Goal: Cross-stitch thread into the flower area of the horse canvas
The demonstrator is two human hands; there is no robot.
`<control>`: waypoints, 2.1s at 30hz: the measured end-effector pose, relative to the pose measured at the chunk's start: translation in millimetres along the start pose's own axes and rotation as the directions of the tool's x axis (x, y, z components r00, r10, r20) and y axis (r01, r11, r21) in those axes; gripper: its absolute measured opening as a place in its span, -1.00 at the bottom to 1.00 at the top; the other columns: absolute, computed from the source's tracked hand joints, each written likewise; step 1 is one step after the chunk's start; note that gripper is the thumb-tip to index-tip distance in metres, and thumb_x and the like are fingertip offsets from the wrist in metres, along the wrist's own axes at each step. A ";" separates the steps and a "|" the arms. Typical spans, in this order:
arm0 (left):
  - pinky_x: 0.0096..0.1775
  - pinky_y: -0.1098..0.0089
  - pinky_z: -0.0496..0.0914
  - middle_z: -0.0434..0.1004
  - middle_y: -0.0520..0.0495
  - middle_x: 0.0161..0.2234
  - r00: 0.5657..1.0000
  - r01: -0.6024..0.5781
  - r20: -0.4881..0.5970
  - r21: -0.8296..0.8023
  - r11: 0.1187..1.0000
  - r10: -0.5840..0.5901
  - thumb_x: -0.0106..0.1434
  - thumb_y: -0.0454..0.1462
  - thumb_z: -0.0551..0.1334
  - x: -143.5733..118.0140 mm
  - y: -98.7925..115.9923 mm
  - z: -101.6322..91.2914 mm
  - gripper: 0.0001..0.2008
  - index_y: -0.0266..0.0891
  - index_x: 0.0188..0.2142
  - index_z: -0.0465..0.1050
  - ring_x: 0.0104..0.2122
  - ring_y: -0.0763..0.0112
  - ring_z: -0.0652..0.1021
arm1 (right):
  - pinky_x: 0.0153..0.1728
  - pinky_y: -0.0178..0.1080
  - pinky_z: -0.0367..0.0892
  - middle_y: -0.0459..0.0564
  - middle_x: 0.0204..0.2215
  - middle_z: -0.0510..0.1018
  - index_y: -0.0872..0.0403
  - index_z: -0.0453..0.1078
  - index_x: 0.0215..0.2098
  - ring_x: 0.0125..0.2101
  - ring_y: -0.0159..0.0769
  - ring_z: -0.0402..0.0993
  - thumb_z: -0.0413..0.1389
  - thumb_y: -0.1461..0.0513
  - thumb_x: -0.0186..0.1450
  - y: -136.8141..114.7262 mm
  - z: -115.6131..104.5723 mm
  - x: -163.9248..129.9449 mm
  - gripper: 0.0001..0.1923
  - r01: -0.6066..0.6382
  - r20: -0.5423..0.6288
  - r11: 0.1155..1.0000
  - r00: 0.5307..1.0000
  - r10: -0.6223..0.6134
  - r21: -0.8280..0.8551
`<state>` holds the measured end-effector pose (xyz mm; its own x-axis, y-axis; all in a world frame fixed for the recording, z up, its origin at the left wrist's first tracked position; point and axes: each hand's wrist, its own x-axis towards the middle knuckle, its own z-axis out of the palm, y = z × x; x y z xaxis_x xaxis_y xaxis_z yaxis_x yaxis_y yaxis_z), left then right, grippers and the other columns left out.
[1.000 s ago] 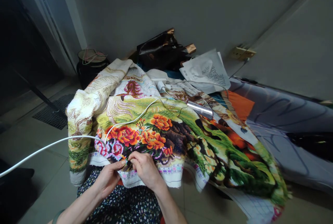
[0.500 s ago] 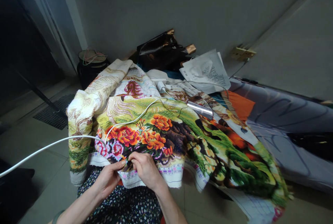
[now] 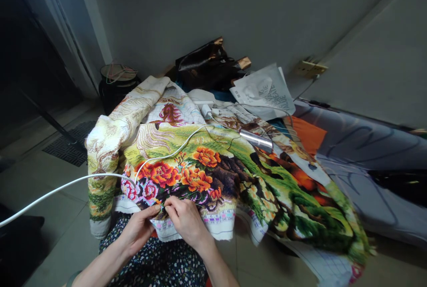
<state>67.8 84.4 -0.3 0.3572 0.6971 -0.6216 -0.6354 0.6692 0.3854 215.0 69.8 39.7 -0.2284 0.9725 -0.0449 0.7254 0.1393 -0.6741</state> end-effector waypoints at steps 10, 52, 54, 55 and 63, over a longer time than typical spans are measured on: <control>-0.35 0.36 0.40 0.57 -0.06 -0.55 1.000 -0.008 -0.008 -0.008 1.000 0.007 -0.12 -0.41 0.39 0.0 -0.2 0.0 -0.88 -0.39 -0.50 0.55 -0.52 0.38 0.51 | -0.40 -0.37 0.15 -0.19 -0.61 0.40 0.03 0.45 -0.29 -0.55 -0.42 0.35 -0.04 0.33 0.33 5.5 1.3 -2.4 -0.78 0.023 -0.039 0.997 0.999 -0.020 0.079; -0.64 0.43 0.17 0.37 0.07 -0.72 0.982 -0.053 -0.167 0.197 0.979 0.087 -0.18 -0.17 0.42 0.5 -5.2 3.9 -0.72 -0.29 -0.59 0.38 -0.72 0.48 0.36 | -0.57 -0.37 0.29 -0.09 -0.64 0.43 0.11 0.39 -0.49 -0.60 -0.34 0.38 0.05 0.17 0.20 -16.2 60.8 -15.3 -0.80 -0.267 -0.242 0.732 0.827 0.508 0.627; -0.64 0.43 0.16 0.35 0.07 -0.73 0.983 -0.058 -0.160 0.203 0.977 0.091 -0.17 -0.17 0.41 -0.4 -5.1 4.4 -0.72 -0.28 -0.61 0.37 -0.72 0.48 0.35 | -0.56 -0.36 0.30 -0.09 -0.64 0.44 0.11 0.39 -0.49 -0.60 -0.34 0.38 0.06 0.17 0.20 -16.4 60.7 -14.5 -0.81 -0.262 -0.232 0.713 0.825 0.515 0.651; -0.64 0.43 0.16 0.35 0.08 -0.73 0.984 -0.055 -0.157 0.205 0.977 0.089 -0.16 -0.17 0.41 -1.1 -4.9 4.8 -0.72 -0.28 -0.61 0.37 -0.72 0.48 0.34 | -0.56 -0.35 0.31 -0.09 -0.64 0.44 0.11 0.39 -0.49 -0.61 -0.34 0.38 0.06 0.17 0.19 -16.3 60.5 -14.2 -0.81 -0.258 -0.226 0.700 0.825 0.519 0.666; -0.59 0.41 0.20 0.34 0.06 -0.74 0.990 -0.042 -0.124 0.206 0.978 0.069 -0.14 -0.16 0.41 -5.9 -2.6 7.6 -0.71 -0.27 -0.64 0.35 -0.71 0.48 0.34 | -0.58 -0.36 0.31 -0.09 -0.65 0.44 0.13 0.36 -0.49 -0.63 -0.37 0.37 0.09 0.16 0.17 -18.1 58.2 -13.3 -0.81 -0.254 -0.182 0.637 0.824 0.537 0.728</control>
<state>72.5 80.4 7.5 0.2248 0.7043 -0.6734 -0.4953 0.6777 0.5435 167.1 43.4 9.6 0.3192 0.9100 -0.2647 0.0472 -0.2942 -0.9546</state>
